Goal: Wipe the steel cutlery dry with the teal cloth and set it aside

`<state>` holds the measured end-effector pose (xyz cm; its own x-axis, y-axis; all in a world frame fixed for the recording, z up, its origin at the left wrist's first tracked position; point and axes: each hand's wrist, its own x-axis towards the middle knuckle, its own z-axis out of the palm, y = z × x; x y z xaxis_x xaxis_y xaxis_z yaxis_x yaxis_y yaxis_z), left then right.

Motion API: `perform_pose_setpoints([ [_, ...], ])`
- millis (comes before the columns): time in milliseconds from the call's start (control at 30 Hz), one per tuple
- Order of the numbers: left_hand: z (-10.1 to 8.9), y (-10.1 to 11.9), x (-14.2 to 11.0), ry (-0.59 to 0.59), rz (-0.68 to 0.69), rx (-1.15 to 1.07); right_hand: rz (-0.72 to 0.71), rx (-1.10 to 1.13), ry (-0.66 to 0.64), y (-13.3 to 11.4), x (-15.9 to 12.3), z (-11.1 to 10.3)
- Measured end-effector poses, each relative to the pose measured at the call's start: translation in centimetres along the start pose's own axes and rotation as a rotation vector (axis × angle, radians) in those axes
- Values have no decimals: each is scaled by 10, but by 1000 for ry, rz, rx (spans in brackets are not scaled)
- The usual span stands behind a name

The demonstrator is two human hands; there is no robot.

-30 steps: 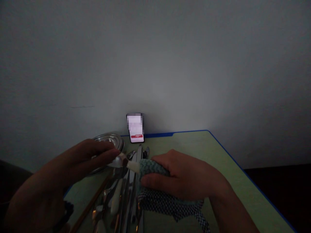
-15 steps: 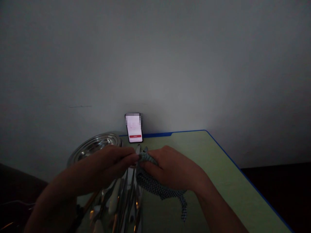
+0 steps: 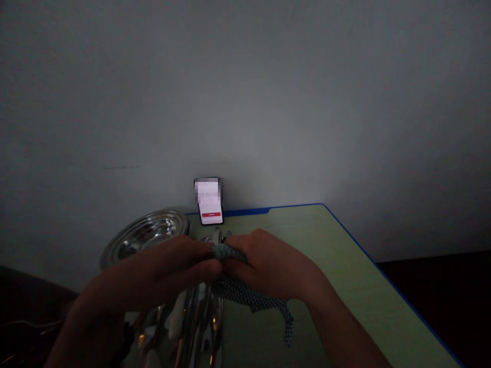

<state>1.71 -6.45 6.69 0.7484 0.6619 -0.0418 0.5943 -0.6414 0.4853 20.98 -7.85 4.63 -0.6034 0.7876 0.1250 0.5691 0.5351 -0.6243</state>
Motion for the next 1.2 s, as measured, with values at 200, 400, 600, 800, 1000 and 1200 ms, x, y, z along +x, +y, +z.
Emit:
perform_pose_setpoints([
  [200, -4, -11, 4, 8, 28, -93, 42, 49, -15, 2, 2, 1],
  [400, -13, -34, -3, 49, -18, -89, 24, 110, -66, 9, 0, -7],
  [600, -20, -51, -15, 82, -25, -52, 46, 178, -122, 11, -2, -13],
  [800, -19, -55, -14, 107, -37, -108, 42, 182, -122, 15, -5, -16],
  [1000, -15, -48, -7, 59, -93, -207, 4, 142, -107, 13, -4, -15],
  [1200, -18, -52, -11, 134, -61, -115, 10, 150, -78, 11, 0, -12],
])
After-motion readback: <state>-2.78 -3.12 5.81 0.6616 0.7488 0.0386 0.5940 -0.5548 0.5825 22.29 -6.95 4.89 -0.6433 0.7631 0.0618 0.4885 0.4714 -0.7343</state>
